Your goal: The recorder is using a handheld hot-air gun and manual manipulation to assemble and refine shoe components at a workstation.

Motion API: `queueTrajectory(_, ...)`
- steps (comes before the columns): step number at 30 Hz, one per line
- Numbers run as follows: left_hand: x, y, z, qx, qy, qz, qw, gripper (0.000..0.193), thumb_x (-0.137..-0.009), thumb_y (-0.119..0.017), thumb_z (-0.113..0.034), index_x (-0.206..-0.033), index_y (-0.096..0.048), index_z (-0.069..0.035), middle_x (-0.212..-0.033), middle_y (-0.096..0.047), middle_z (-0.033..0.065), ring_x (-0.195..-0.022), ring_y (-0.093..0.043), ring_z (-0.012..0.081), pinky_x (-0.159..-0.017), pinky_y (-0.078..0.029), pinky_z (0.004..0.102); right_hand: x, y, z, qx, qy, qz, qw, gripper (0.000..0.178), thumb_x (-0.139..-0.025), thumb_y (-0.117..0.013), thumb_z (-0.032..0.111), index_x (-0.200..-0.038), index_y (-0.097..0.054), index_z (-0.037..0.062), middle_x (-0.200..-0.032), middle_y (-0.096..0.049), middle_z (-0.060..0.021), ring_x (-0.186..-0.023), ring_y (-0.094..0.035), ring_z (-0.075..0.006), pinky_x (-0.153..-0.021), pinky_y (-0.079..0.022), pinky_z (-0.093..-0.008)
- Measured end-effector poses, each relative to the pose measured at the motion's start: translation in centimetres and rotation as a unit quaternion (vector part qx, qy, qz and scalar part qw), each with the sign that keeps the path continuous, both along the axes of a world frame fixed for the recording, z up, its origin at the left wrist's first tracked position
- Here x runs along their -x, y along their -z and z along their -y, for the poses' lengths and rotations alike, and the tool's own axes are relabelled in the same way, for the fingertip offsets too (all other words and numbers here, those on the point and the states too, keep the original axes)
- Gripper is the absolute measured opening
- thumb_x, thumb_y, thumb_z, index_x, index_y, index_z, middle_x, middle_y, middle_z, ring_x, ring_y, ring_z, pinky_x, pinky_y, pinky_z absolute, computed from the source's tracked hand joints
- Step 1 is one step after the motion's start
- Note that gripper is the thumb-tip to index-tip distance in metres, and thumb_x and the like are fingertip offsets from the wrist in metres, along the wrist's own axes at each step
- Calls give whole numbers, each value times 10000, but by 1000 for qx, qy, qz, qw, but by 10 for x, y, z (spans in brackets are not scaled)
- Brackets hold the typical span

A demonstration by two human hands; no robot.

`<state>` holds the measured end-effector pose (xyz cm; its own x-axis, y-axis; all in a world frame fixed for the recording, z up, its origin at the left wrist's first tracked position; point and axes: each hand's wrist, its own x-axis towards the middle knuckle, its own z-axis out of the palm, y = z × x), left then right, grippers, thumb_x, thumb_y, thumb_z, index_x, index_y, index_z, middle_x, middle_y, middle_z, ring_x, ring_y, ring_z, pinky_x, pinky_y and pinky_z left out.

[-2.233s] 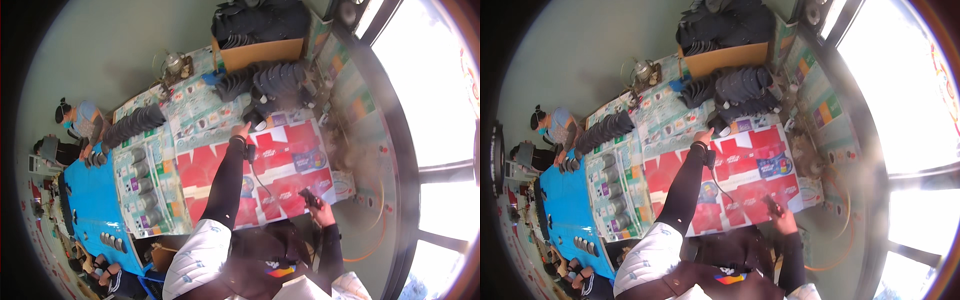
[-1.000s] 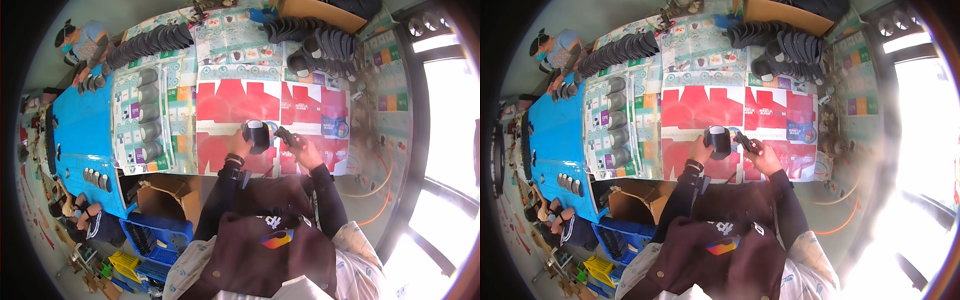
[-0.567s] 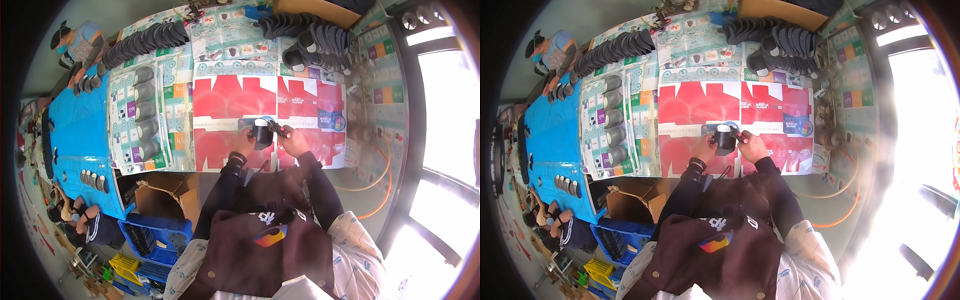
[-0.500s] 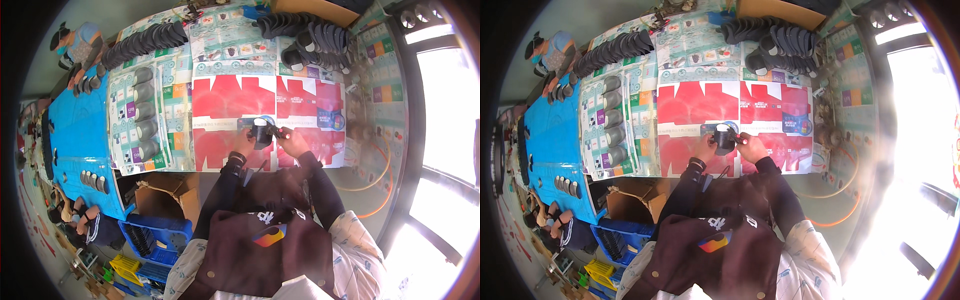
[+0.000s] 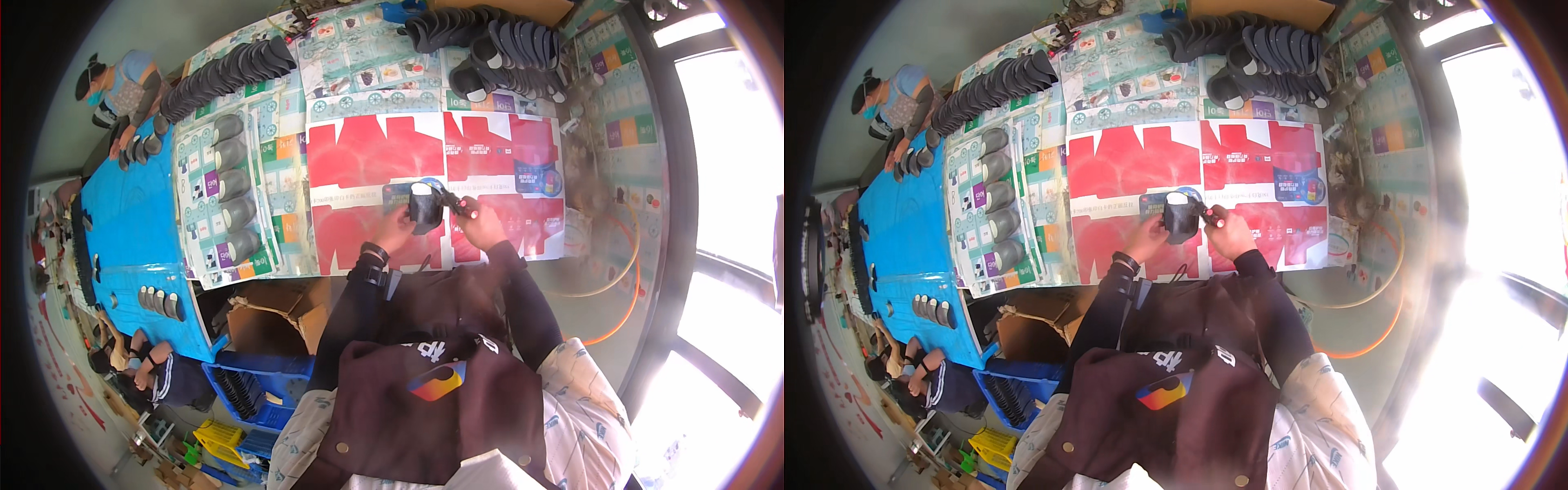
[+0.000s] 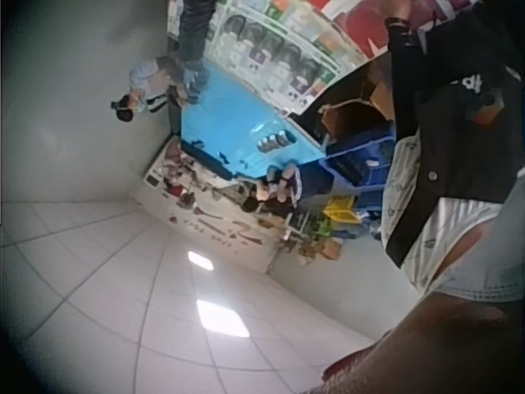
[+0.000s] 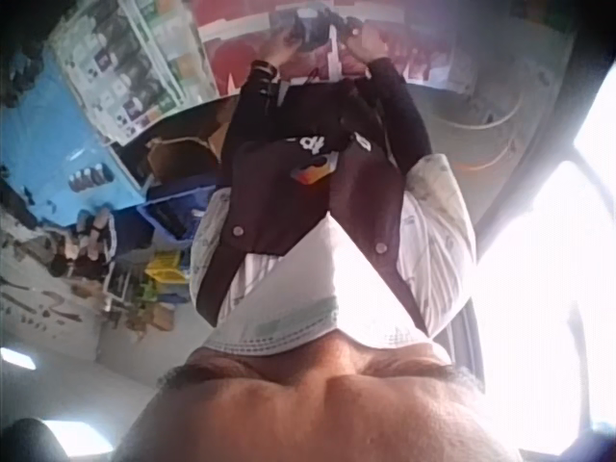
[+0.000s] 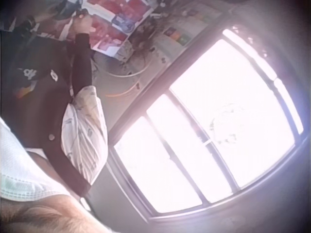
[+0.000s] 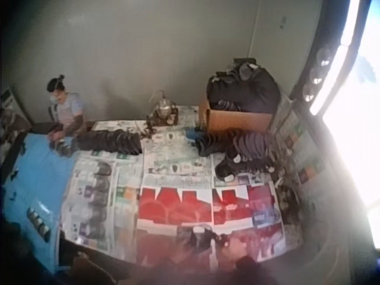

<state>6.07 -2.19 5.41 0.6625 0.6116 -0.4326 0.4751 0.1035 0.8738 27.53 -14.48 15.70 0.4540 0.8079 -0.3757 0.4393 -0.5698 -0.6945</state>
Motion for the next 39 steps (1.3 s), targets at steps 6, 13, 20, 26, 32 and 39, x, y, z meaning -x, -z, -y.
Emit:
queueTrajectory(6, 17, 8, -15, -2, 89, 44, 995, 538, -980, -697, -216, -1459, -539, -28, -1301, -701, 117, -1153, -675, 188, -995, -518, 329, 0, -4, 16, 38, -34, 15, 999, 224, -865, -634, 210, -1020, -663, 52, -884, -670, -295, -909, -643, -507, -751, -509, -581)
queueTrajectory(13, 20, 13, -28, 29, 105, -7, 994, 508, -979, -709, -240, -1422, -584, -25, -1332, -687, 115, -1141, -675, 187, -991, -518, 323, 10, -14, 4, 2, 9, -39, 999, 232, -879, -627, 208, -1029, -673, 38, -895, -677, -282, -909, -647, -494, -760, -511, -543)
queueTrajectory(20, 20, 11, -34, 29, 109, -16, 993, 503, -985, -699, -213, -1423, -569, -3, -1330, -682, 133, -1136, -687, 210, -987, -528, 332, 6, -7, 9, 3, -3, -81, 997, 294, -887, -647, 244, -1092, -707, 42, -909, -685, -274, -916, -661, -475, -786, -528, -505)
queueTrajectory(26, 18, 13, -27, 36, 90, 10, 995, 490, -982, -707, -228, -1404, -586, -10, -1333, -681, 144, -1149, -683, 222, -992, -525, 334, 7, 0, 9, 30, -78, -82, 993, 220, -901, -645, 220, -1036, -670, 48, -868, -680, -251, -868, -672, -455, -743, -528, -490)
queueTrajectory(32, 19, 12, -23, 3, 76, 12, 997, 475, -981, -704, -258, -1386, -613, -27, -1314, -697, 125, -1136, -685, 203, -988, -524, 338, 9, -2, 13, 27, 2, -68, 997, 213, -913, -664, 229, -1025, -663, 48, -846, -691, -230, -861, -683, -443, -727, -526, -474)
queueTrajectory(39, 18, 8, -21, 17, 66, -8, 998, 457, -975, -697, -211, -1387, -615, -31, -1291, -711, 103, -1077, -700, 181, -953, -540, 332, 10, 11, 21, 51, -43, -122, 990, 288, -853, -682, 236, -1065, -700, 42, -928, -696, -271, -929, -665, -473, -772, -523, -505)
